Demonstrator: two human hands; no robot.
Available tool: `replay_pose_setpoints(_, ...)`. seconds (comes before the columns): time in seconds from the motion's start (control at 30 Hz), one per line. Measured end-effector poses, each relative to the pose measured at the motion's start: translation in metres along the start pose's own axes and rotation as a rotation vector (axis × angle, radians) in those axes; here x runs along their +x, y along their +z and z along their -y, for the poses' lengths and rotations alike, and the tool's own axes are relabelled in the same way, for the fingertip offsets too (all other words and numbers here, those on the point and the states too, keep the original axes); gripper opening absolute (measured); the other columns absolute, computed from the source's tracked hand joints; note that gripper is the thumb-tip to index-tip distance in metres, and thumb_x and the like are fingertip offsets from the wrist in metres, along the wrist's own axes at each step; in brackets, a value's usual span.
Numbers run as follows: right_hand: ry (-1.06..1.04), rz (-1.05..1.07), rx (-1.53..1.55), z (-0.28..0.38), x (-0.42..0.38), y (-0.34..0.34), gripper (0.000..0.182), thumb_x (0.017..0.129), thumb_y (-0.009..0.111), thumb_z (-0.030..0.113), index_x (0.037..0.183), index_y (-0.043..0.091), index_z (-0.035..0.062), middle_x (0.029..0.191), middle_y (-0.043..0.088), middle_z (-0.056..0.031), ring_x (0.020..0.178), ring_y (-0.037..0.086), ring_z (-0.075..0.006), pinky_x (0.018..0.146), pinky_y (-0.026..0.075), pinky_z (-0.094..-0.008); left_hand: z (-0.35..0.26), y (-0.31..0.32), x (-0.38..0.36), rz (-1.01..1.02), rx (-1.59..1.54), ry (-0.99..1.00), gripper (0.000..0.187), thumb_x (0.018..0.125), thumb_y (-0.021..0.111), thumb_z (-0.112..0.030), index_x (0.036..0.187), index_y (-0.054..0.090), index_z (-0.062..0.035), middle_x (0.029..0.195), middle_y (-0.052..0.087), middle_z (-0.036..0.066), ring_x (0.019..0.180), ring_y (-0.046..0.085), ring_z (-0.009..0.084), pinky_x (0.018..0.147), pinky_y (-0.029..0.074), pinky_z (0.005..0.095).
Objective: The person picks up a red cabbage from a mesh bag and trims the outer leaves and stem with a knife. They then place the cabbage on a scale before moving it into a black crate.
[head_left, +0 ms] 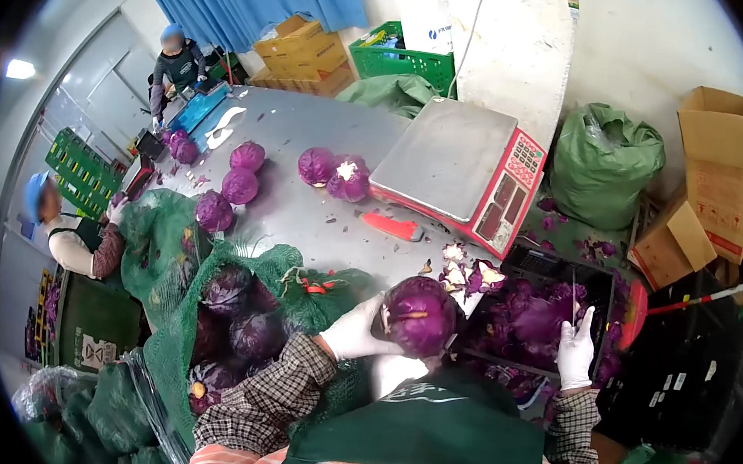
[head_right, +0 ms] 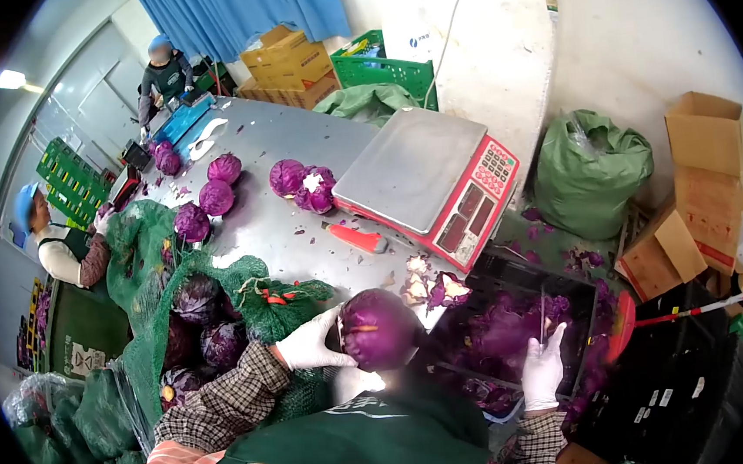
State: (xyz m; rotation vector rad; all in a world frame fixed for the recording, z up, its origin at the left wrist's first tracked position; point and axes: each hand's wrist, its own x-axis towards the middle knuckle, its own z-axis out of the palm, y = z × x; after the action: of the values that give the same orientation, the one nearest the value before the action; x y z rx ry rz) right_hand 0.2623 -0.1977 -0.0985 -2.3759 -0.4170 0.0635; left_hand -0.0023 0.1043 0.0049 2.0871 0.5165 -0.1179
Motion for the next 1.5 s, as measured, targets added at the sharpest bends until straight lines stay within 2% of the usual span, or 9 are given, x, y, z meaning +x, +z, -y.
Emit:
replay_pose_setpoints(0.03, -0.235, -0.166, 0.028, -0.015, -0.002, 0.011, 0.063, 0.096, 0.058, 0.020, 0.149, 0.028, 0.0057, 0.113, 0.064, -0.0195, 0.071, 0.063, -0.0234, 0.067, 0.054, -0.0354, 0.000, 0.001, 0.003, -0.008, 0.010, -0.038, 0.105, 0.061, 0.087, -0.034, 0.140, 0.032, 0.0077, 0.133, 0.050, 0.025, 0.125, 0.050, 0.0305, 0.107, 0.038, 0.0374)
replay_pose_setpoints(0.07, -0.060, 0.074, 0.450, 0.018, -0.007, 0.002, 0.066, 0.091, 0.064, 0.009, 0.148, 0.031, 0.0040, 0.139, 0.049, -0.0213, 0.117, 0.057, -0.0221, 0.096, 0.046, -0.0301, 0.000, 0.004, 0.006, -0.018, 0.017, -0.073, 0.106, 0.061, 0.088, -0.036, 0.139, 0.032, 0.0094, 0.132, 0.050, 0.025, 0.124, 0.051, 0.0303, 0.107, 0.039, 0.0376)
replay_pose_setpoints(0.2, -0.037, 0.575, 0.790, 0.100, -0.042, 0.023, 0.066, 0.091, 0.065, 0.011, 0.147, 0.032, 0.0048, 0.130, 0.056, -0.0150, 0.062, 0.054, -0.0034, 0.045, 0.046, -0.0188, 0.007, 0.022, 0.016, -0.171, 0.314, -0.048, 0.118, 0.058, 0.087, -0.048, 0.139, 0.028, 0.0148, 0.139, 0.040, 0.030, 0.133, 0.038, 0.0357, 0.111, 0.032, 0.0387)
replay_pose_setpoints(0.37, -0.208, 0.617, 0.748, 0.121, -0.060, 0.062, 0.070, 0.090, 0.068, 0.017, 0.148, 0.030, 0.0059, 0.082, 0.059, -0.0034, 0.052, 0.049, -0.0054, 0.044, 0.047, -0.0202, 0.006, 0.047, 0.039, -0.261, -0.197, 0.081, 0.141, 0.052, 0.094, -0.041, 0.146, 0.003, 0.0121, 0.143, 0.031, 0.029, 0.135, 0.033, 0.0330, 0.113, 0.029, 0.0377)
replay_pose_setpoints(0.53, 0.117, 0.955, 0.925, 0.100, -0.045, 0.069, 0.061, 0.096, 0.060, 0.028, 0.147, 0.033, 0.0080, 0.066, 0.054, 0.0012, 0.046, 0.049, -0.0086, 0.048, 0.047, -0.0242, -0.037, 0.051, 0.016, -0.330, 0.370, -0.023, 0.132, 0.053, 0.085, -0.060, 0.142, 0.020, 0.0138, 0.137, 0.036, 0.035, 0.132, 0.035, 0.0442, 0.110, 0.034, 0.0439)
replay_pose_setpoints(0.63, 0.014, 0.848, 0.744, 0.099, -0.044, 0.074, 0.059, 0.096, 0.059, 0.028, 0.146, 0.037, 0.0077, 0.065, 0.054, -0.0008, 0.050, 0.052, -0.0081, 0.052, 0.049, -0.0248, -0.037, 0.052, 0.023, -0.358, 0.489, -0.031, 0.128, 0.053, 0.086, -0.056, 0.143, 0.021, 0.0087, 0.135, 0.038, 0.032, 0.127, 0.039, 0.0453, 0.106, 0.036, 0.0469)
replay_pose_setpoints(0.8, -0.605, 0.519, 0.371, 0.124, -0.038, 0.040, 0.059, 0.098, 0.048, 0.034, 0.139, 0.037, -0.0060, 0.134, 0.046, -0.0331, 0.102, 0.062, -0.0434, 0.083, 0.054, -0.0450, -0.050, 0.056, 0.022, -0.356, 0.393, -0.036, 0.126, 0.055, 0.085, -0.057, 0.139, 0.024, 0.0140, 0.137, 0.034, 0.035, 0.131, 0.035, 0.0473, 0.109, 0.034, 0.0466)
replay_pose_setpoints(1.3, -0.508, 0.771, 0.033, 0.150, -0.025, 0.013, 0.065, 0.098, 0.040, 0.035, 0.140, 0.027, -0.0138, 0.135, 0.038, -0.0400, 0.103, 0.060, -0.0467, 0.082, 0.054, -0.0472, -0.067, 0.066, 0.034, -0.352, 0.549, -0.029, 0.116, 0.055, 0.083, -0.050, 0.139, 0.028, 0.0093, 0.136, 0.036, 0.031, 0.128, 0.034, 0.0465, 0.101, 0.041, 0.0517)
replay_pose_setpoints(1.5, -0.471, 0.693, -0.099, 0.164, -0.004, 0.027, 0.049, 0.097, 0.044, 0.032, 0.119, 0.049, -0.0110, 0.084, 0.065, -0.0266, 0.076, 0.066, -0.0414, 0.069, 0.055, -0.0473, -0.066, 0.067, 0.051, -0.395, 0.558, 0.033, 0.114, 0.054, 0.082, -0.050, 0.135, 0.032, 0.0109, 0.130, 0.042, 0.030, 0.119, 0.042, 0.0454, 0.097, 0.044, 0.0493)
